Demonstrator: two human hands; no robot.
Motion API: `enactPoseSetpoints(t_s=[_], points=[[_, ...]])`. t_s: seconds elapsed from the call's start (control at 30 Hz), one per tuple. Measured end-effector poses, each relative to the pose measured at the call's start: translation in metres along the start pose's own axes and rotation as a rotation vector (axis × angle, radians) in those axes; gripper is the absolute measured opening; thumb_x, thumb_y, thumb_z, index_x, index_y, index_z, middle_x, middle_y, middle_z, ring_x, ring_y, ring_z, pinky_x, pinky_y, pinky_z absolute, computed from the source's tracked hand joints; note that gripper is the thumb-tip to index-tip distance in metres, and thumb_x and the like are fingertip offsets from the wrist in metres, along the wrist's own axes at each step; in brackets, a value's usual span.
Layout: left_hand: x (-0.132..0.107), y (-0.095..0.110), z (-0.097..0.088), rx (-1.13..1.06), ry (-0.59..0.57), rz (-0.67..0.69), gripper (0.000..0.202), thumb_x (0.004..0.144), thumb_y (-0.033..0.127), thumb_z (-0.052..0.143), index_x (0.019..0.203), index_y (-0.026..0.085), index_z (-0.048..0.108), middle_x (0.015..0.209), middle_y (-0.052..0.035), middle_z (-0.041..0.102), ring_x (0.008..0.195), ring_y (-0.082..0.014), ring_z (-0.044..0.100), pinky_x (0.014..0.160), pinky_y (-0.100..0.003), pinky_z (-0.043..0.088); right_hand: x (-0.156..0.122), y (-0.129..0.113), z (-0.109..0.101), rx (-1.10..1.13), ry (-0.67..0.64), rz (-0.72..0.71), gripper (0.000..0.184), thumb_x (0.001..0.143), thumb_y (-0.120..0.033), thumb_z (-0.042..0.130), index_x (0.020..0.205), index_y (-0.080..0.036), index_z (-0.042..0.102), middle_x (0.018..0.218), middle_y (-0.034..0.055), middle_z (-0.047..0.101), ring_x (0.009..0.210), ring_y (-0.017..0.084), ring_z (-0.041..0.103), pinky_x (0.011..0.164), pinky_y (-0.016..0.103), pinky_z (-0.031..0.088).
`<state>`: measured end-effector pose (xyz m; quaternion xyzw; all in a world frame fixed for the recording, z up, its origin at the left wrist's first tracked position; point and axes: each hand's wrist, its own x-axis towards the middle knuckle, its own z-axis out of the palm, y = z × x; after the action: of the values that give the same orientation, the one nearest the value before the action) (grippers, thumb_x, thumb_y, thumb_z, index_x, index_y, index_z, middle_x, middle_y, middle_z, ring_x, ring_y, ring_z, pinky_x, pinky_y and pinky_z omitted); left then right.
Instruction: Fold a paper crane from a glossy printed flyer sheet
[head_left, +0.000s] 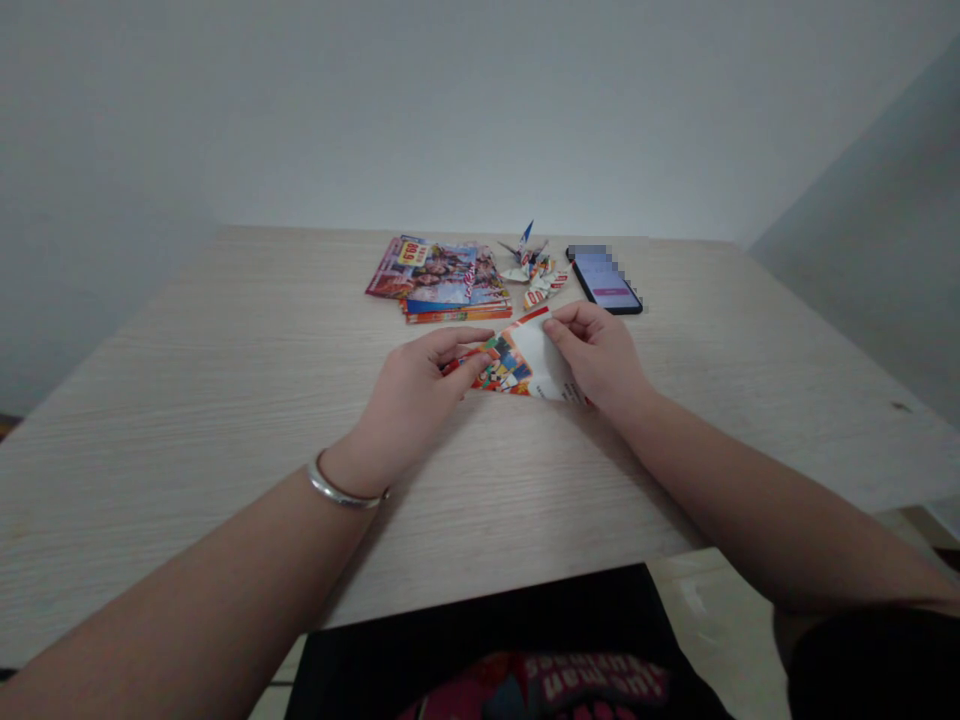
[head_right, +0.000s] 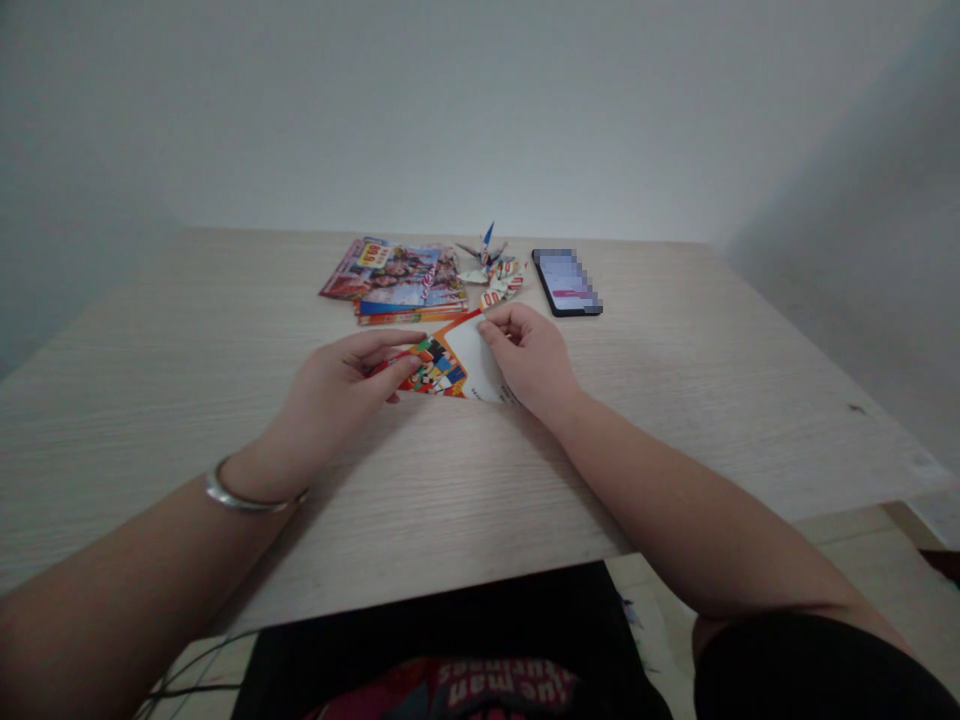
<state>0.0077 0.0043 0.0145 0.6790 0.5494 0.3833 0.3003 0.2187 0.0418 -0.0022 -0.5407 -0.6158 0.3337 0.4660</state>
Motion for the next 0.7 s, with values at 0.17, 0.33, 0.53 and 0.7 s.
enactPoseSetpoints(t_s=[0.17,0.33,0.53,0.7], points=[[0.005,-0.007,0.001,0.044,-0.053,-0.024,0.021,0.089,0.028,0.067,0.106,0.021,0.077,0.083,-0.0012,0.078,0.069,-0.0155,0.067,0.066,-0.027,0.050,0.005,0.005,0.001,-0.122,-0.074,0.014,0.010,0.087,-0.027,0.065,0.079,-0.022,0.063,0.079,0.0015,0.071,0.073,0.017,0.063,0.072,0.033,0.048],[0.013,-0.022,0.002,0.206,-0.148,-0.009,0.025,0.091,0.027,0.061,0.108,0.024,0.079,0.099,-0.0034,0.081,0.082,-0.0194,0.071,0.077,-0.033,0.053,0.014,0.012,0.007,-0.280,-0.173,0.025,0.012,0.090,-0.024,0.064,0.079,-0.022,0.065,0.084,0.0028,0.074,0.079,0.018,0.065,0.076,0.034,0.049],[0.008,-0.019,0.001,0.620,-0.126,0.224,0.032,0.099,0.029,0.053,0.111,0.020,0.081,0.113,-0.0132,0.076,0.107,-0.0324,0.068,0.099,-0.051,0.052,0.022,0.008,0.011,-0.427,-0.249,0.053,0.013,0.093,-0.025,0.065,0.084,-0.018,0.071,0.087,0.0047,0.076,0.079,0.018,0.066,0.073,0.031,0.046],[-0.009,-0.003,0.014,0.717,-0.219,0.476,0.041,0.100,0.027,0.054,0.135,0.011,0.068,0.130,-0.0161,0.070,0.123,-0.0327,0.062,0.116,-0.052,0.044,0.034,0.007,0.012,-0.438,-0.283,0.046,0.012,0.090,-0.021,0.065,0.083,-0.018,0.073,0.088,0.0040,0.077,0.081,0.017,0.068,0.075,0.030,0.049]])
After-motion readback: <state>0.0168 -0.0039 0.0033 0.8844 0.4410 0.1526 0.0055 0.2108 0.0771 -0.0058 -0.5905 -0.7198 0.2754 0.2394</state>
